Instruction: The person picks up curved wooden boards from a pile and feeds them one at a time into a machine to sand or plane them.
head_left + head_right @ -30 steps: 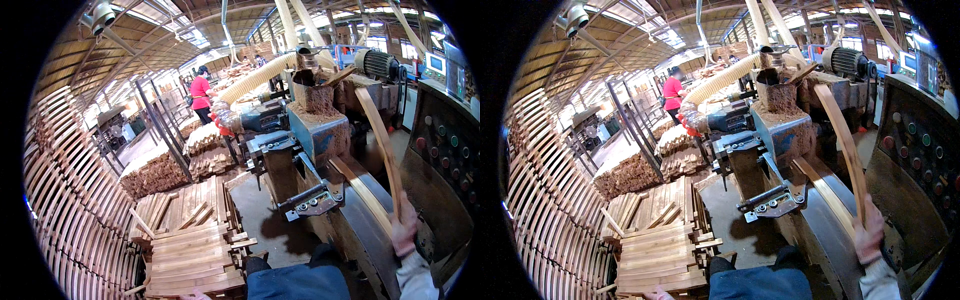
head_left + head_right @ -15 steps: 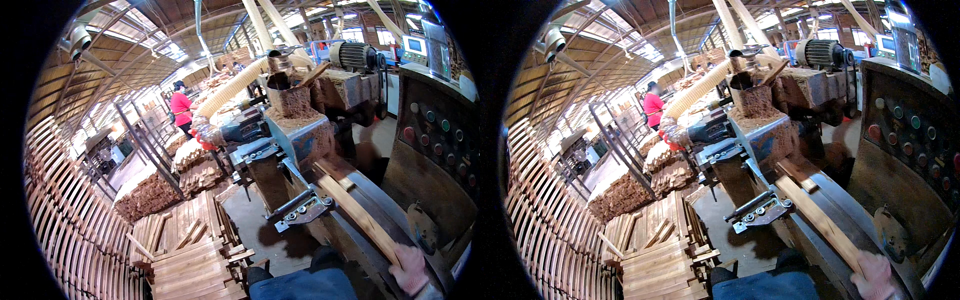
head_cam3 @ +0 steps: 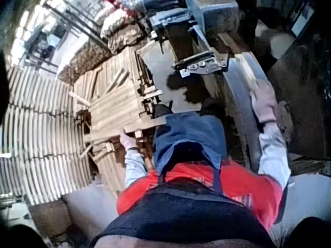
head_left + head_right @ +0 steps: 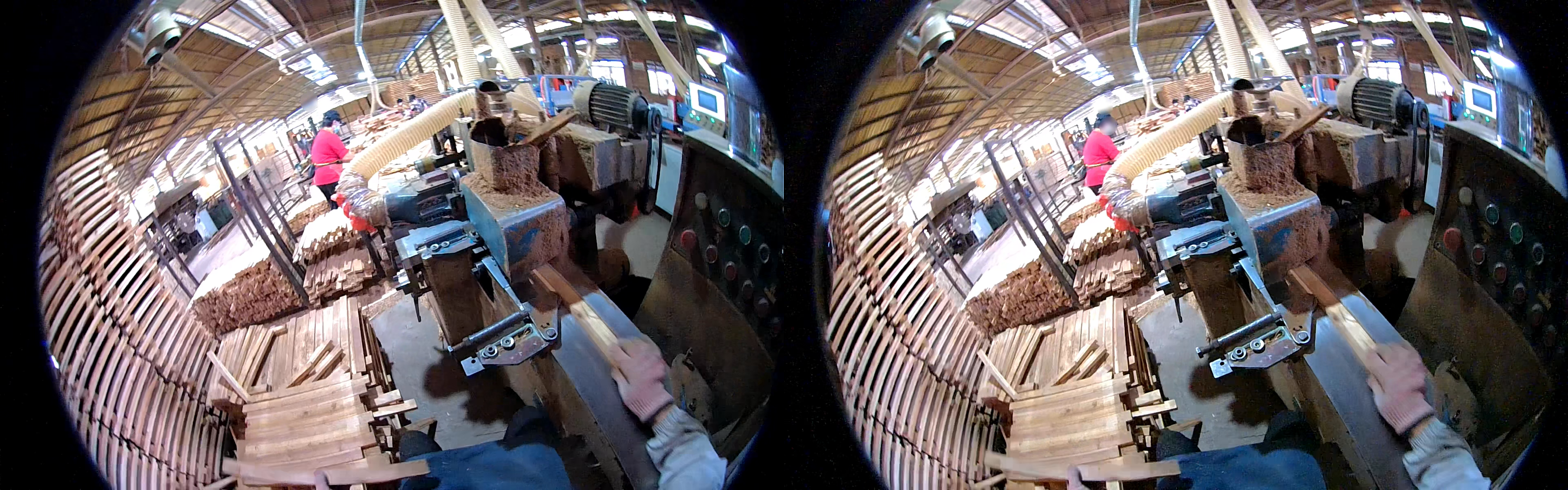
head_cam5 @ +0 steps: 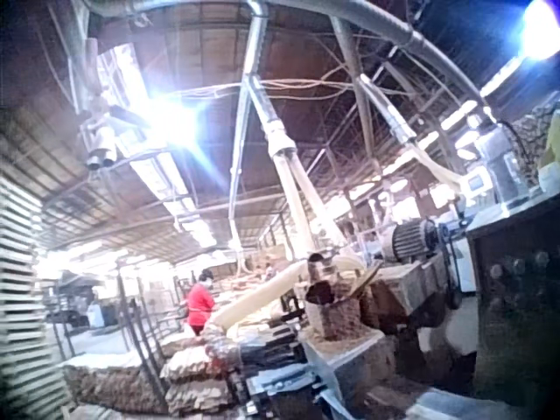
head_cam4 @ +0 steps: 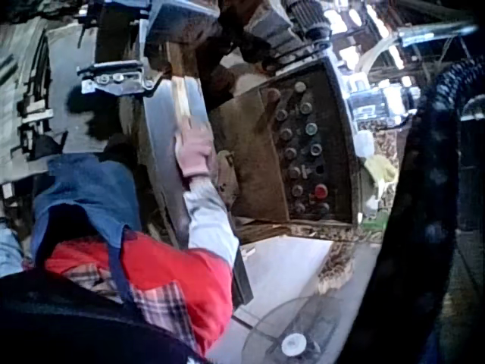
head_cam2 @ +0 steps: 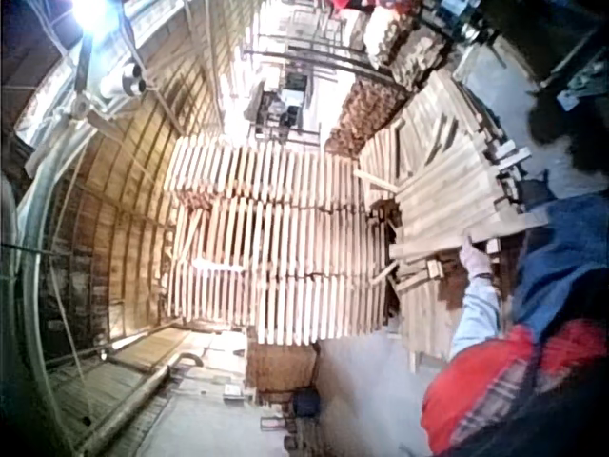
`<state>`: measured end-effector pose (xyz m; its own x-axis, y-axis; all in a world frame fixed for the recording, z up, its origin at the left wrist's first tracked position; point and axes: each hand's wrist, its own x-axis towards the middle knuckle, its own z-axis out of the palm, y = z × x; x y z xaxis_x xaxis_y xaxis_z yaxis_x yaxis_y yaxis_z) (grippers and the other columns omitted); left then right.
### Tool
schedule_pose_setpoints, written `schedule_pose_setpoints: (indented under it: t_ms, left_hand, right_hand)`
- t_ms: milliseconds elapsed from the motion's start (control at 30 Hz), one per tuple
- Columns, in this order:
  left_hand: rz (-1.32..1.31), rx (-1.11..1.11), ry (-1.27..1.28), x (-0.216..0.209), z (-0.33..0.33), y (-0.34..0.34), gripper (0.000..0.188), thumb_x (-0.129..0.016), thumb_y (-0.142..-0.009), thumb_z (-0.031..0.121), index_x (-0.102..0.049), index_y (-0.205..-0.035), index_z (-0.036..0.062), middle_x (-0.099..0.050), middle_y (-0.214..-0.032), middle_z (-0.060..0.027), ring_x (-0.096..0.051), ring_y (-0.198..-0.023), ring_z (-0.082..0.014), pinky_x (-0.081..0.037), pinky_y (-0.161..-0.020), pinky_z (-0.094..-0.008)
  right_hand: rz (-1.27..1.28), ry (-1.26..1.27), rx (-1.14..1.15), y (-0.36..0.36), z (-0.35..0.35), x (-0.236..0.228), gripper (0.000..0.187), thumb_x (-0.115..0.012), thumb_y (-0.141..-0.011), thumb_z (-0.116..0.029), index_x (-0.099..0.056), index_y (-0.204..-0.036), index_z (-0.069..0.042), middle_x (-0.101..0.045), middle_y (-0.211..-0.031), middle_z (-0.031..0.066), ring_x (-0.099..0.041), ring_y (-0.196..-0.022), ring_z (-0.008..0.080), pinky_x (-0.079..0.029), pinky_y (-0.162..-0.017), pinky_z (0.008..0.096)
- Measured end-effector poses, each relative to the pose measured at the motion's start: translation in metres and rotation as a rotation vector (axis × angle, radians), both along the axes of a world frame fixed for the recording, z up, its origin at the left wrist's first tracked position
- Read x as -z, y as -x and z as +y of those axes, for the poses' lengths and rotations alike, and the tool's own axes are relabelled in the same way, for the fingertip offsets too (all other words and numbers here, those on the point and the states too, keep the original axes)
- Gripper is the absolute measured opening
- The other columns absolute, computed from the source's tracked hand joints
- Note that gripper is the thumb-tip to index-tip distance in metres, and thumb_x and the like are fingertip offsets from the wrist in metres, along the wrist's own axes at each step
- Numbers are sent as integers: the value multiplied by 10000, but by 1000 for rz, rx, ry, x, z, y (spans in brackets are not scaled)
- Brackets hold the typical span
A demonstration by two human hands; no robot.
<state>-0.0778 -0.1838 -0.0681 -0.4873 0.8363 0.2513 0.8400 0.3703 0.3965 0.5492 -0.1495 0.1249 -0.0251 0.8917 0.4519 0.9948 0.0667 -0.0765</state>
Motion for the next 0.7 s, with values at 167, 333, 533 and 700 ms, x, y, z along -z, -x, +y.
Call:
schedule_pose_setpoints:
  t_ms: [167, 333, 533, 700]
  left_hand:
    - [-1716, 90, -585, -75, 82, -145, 496, -747, -880, 413, -649, -1146, 6, -682, -939, -87, -671, -798, -215, -581, -751, -378]
    - [-1788, 253, -198, -94, 121, -255, 510, -761, -878, 410, -600, -1187, 37, -673, -964, -82, -673, -813, -186, -582, -734, -358]
    - [-1990, 966, 487, -136, 84, -362, 588, -689, -956, 283, -445, -1391, -27, -612, -1182, -107, -634, -990, -181, -572, -821, -326]
    - [-2042, 822, 359, -100, 100, -322, 543, -650, -979, 226, -411, -1408, -6, -608, -1190, -160, -642, -984, -232, -557, -874, -402]
  right_hand:
    - [12, -193, -97, -8, 86, 43, 429, -726, -760, -163, -636, -1175, -107, -635, -1131, 134, -592, -1012, 363, -474, -879, 484]
    - [107, 65, -571, 130, 7, -50, 594, -765, -737, -349, -569, -1215, -58, -606, -1165, 175, -627, -960, 381, -512, -800, 452]
    - [175, 160, 98, 79, -129, -24, 729, -817, -635, -286, -584, -1279, -34, -664, -957, 165, -627, -860, 387, -486, -775, 472]
    - [153, 191, 396, 46, -248, -2, 693, -747, -798, -98, -507, -1447, -90, -653, -1156, 242, -631, -1005, 411, -505, -891, 463]
